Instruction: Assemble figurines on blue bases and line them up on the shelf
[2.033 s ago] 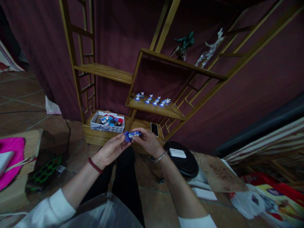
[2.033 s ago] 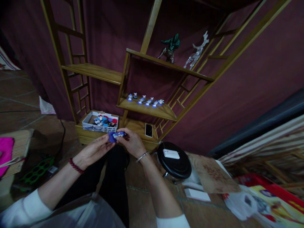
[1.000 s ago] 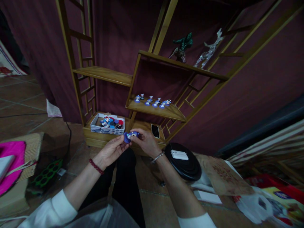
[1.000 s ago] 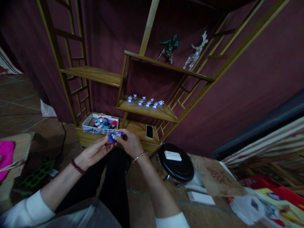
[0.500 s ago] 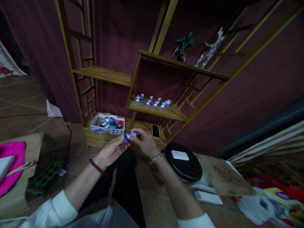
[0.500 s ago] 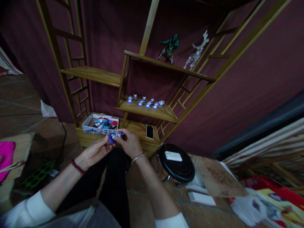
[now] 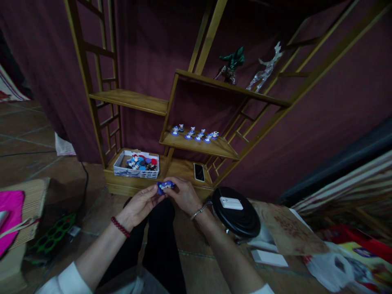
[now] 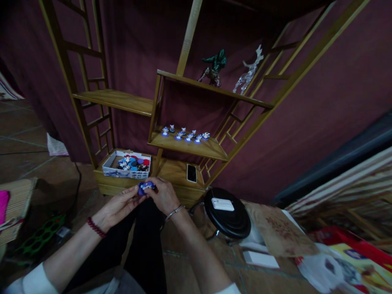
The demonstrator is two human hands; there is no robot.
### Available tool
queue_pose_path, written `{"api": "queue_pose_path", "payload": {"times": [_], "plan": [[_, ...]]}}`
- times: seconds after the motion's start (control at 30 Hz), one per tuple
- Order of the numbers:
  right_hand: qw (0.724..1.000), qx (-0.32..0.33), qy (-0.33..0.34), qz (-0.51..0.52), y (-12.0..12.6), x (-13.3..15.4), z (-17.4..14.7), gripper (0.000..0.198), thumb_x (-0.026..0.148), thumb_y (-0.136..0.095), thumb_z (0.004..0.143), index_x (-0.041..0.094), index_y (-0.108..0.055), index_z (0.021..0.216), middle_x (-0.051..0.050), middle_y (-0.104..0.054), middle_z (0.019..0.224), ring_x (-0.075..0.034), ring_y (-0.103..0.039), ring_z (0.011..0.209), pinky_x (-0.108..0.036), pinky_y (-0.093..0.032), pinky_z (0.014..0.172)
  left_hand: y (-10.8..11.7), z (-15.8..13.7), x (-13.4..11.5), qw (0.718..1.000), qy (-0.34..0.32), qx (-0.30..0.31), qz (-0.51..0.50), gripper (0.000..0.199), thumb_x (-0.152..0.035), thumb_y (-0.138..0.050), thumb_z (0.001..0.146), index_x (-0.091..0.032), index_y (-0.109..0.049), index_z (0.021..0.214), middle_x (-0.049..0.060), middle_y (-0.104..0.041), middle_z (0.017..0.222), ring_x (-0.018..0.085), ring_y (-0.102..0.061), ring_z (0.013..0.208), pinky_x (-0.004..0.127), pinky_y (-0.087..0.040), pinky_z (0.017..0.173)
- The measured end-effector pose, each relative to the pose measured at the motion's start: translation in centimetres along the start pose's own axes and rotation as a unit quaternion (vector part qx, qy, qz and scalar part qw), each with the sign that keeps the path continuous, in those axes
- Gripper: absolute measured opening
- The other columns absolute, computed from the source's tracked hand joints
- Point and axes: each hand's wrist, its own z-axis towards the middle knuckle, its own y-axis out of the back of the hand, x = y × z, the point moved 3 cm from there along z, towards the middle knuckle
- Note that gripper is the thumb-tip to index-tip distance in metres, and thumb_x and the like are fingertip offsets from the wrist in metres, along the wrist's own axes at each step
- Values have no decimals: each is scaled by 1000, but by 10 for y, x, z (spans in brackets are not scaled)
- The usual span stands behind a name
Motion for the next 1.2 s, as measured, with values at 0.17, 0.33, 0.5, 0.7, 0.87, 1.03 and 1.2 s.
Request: {"api": "queue_pose_path", "payload": {"times": [0.17,0.33,0.5,0.7,0.87,1.03,1.2], "plan": [[999,33,6,-27,-7,-5,-3,17,20,-53,77,21,-57,93,-1,-60,88,-12,-55,82,-24,-41,76,3,0,3,1000,9,4,-3,13,-13,-59,72,-8,-65,82,10,-65,93,16,-58,90,34,-39,94],[996,70,11,-58,-12,-10,-3,17,19,-50,79,21,-55,95,-1,-58,90,-12,-55,83,-23,-41,76,1,0,3,1000,17,3,2,11,-8,-58,71,-7,-65,80,10,-64,92,18,-58,90,38,-38,94],[987,109,26,-113,-17,-13,-4,18,19,-46,82,21,-53,98,-2,-57,93,-12,-54,87,-24,-42,78,4,2,5,999,25,-31,0,8,-5,-57,71,-7,-65,72,10,-65,81,18,-60,83,41,-40,91],[977,116,60,-169,-19,-14,-3,17,19,-45,83,20,-51,98,-2,-57,92,-13,-52,90,-25,-42,80,4,4,4,999,34,-41,-4,12,-2,-54,70,-7,-65,69,11,-65,80,20,-60,82,44,-40,90],[969,120,88,-197,-23,-16,-2,17,16,-45,82,19,-50,98,-3,-56,92,-14,-51,91,-26,-43,82,4,5,5,999,40,-29,-4,14,-1,-52,71,-6,-65,69,12,-65,83,21,-59,84,44,-39,91],[961,129,110,-220,-22,-16,1,14,17,-46,81,18,-50,94,-3,-56,89,-14,-51,86,-26,-43,81,6,8,7,998,44,-38,4,13,-1,-52,70,-6,-64,68,12,-65,80,21,-60,82,44,-41,90],[956,132,108,-239,-21,-15,2,13,18,-44,82,19,-50,94,-3,-55,88,-14,-50,86,-26,-43,79,2,10,5,997,43,-66,4,17,3,-50,68,-8,-61,60,9,-64,74,19,-60,76,44,-43,86]]}}
